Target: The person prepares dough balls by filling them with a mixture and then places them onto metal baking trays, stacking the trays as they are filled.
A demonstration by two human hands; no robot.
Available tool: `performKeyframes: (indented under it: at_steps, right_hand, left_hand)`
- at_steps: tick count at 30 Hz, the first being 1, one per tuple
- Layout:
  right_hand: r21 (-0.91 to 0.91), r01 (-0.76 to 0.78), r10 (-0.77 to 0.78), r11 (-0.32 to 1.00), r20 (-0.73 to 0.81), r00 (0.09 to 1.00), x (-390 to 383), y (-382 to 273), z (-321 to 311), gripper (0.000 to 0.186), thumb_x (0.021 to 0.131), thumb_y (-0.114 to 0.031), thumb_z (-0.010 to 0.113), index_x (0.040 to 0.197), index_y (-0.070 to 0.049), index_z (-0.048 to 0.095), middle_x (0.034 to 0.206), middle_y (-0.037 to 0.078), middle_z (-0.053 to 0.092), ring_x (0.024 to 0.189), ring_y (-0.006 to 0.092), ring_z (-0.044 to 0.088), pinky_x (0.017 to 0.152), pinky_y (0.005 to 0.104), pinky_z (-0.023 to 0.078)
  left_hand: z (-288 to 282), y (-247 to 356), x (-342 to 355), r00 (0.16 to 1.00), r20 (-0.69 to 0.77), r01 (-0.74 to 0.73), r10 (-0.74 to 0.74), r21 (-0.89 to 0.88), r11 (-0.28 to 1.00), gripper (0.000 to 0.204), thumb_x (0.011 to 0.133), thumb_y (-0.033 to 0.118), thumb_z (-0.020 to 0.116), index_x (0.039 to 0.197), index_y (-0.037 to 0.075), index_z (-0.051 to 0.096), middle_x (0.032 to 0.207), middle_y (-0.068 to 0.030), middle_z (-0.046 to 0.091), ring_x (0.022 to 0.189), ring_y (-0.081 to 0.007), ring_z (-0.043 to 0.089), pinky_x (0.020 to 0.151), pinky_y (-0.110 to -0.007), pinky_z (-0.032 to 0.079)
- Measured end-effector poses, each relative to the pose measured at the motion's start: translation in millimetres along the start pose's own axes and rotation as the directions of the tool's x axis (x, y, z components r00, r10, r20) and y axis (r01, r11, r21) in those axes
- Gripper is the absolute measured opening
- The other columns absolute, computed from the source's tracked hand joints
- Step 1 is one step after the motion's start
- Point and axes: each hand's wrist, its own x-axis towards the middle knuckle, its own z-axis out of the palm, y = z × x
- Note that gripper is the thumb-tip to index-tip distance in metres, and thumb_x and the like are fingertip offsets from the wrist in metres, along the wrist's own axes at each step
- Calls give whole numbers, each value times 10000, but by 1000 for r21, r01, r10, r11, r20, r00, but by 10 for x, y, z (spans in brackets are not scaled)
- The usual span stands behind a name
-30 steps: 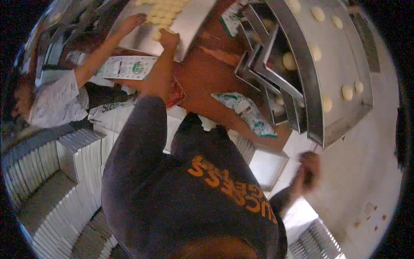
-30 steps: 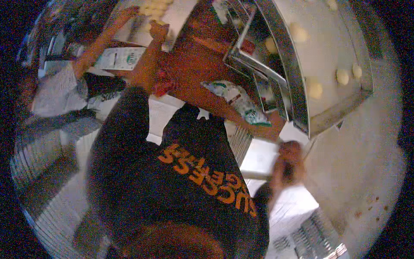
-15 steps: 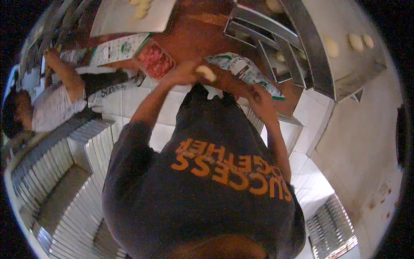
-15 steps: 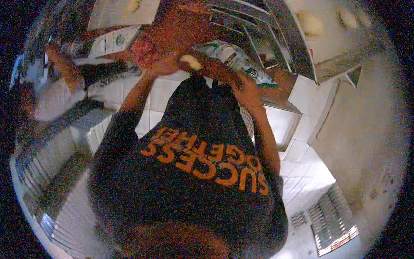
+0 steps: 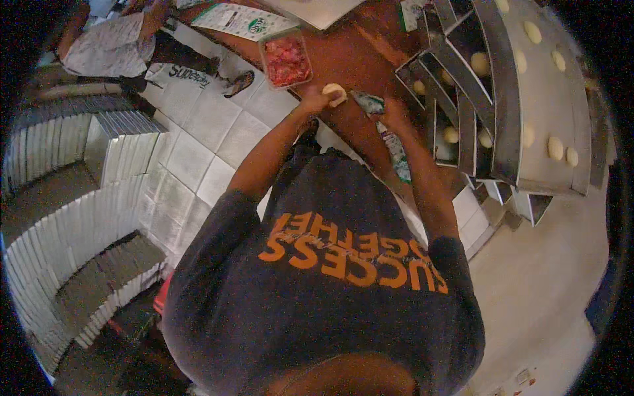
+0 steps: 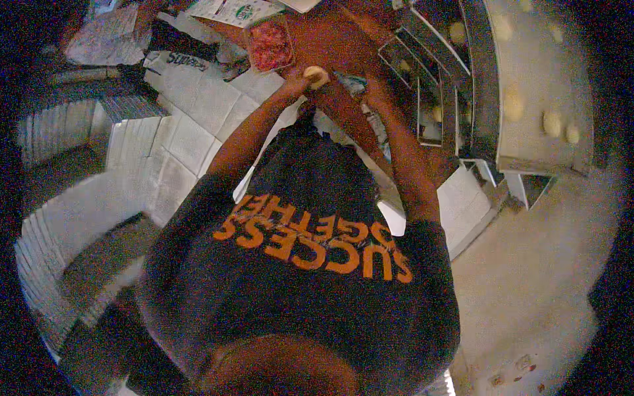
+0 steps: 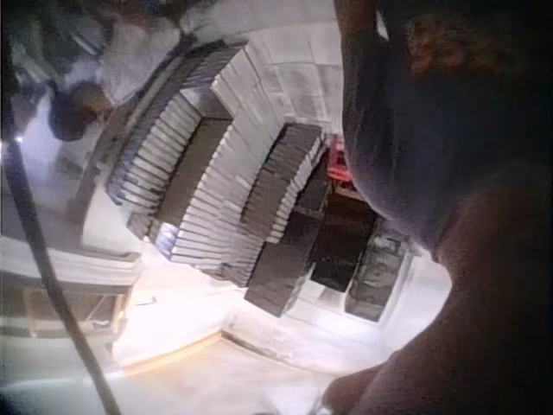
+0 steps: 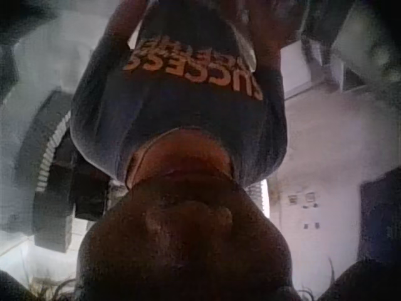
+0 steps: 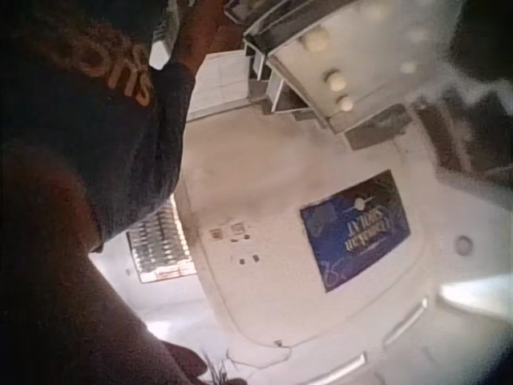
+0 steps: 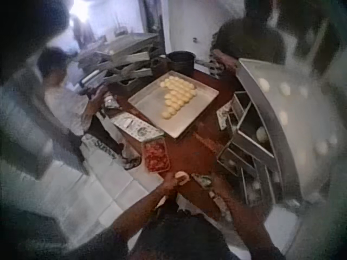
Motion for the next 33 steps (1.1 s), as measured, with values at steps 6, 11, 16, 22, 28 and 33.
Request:
performKeyframes:
  at_steps: [6, 11, 16, 22, 28, 33]
  right_hand:
    - [10, -56, 56, 998, -12, 998, -190, -68, -225, 509, 642, -150, 673, 1084, -16, 460, 917, 252, 561, 866, 413, 532, 705, 439, 439]
    - [-42, 15, -15, 999, -7, 1000, -293, -526, -527, 421, 650, -75, 596, 1051, -20, 479, 818, 250, 565, 796, 429, 535, 658, 462, 433]
    - [-15, -8, 8, 1000, -20, 1000, -233, -582, -530, 449, 624, -30, 561, 1066, -14, 484, 828, 260, 565, 804, 428, 538, 691, 458, 436]
    - [-48, -69, 62, 996, -135, 989, -109, -295, -371, 472, 643, -103, 622, 1084, 2, 495, 885, 252, 571, 849, 414, 544, 741, 434, 437]
    - [-46, -20, 1, 999, -375, 927, -77, -335, -331, 430, 728, -223, 651, 1056, 22, 520, 917, 152, 596, 844, 292, 572, 712, 350, 456]
    - [797, -260, 391, 545, 33, 920, 70, -771, -425, 360, 760, -227, 631, 1037, -6, 567, 988, 140, 596, 921, 234, 559, 828, 318, 417]
  left_hand:
    - [143, 407, -86, 976, -117, 66, -182, -642, 764, 362, 818, 283, 550, 1027, -11, 523, 910, -107, 595, 790, -218, 589, 679, -332, 494]
    - [162, 472, 157, 992, 109, 118, -61, -666, 736, 346, 859, 233, 488, 1041, -61, 480, 929, -164, 579, 806, -262, 586, 706, -374, 510]
    - [186, 439, 252, 982, 185, 158, -46, -658, 737, 333, 880, 251, 432, 1032, -40, 486, 962, -146, 567, 825, -260, 581, 709, -383, 514]
    - [-38, 609, 85, 997, 76, 59, 7, -824, 563, 360, 884, 264, 410, 1092, -28, 443, 1038, -149, 539, 909, -263, 557, 774, -382, 488]
    - [-299, 1212, -444, 990, 93, 31, 107, -879, 475, 394, 874, 279, 430, 1127, -23, 432, 1065, -156, 534, 977, -255, 533, 812, -387, 464]
    - [-75, 1289, -687, 911, 370, 220, 182, -809, 545, 435, 867, 319, 446, 1160, -1, 406, 1103, -127, 518, 995, -229, 528, 827, -377, 461]
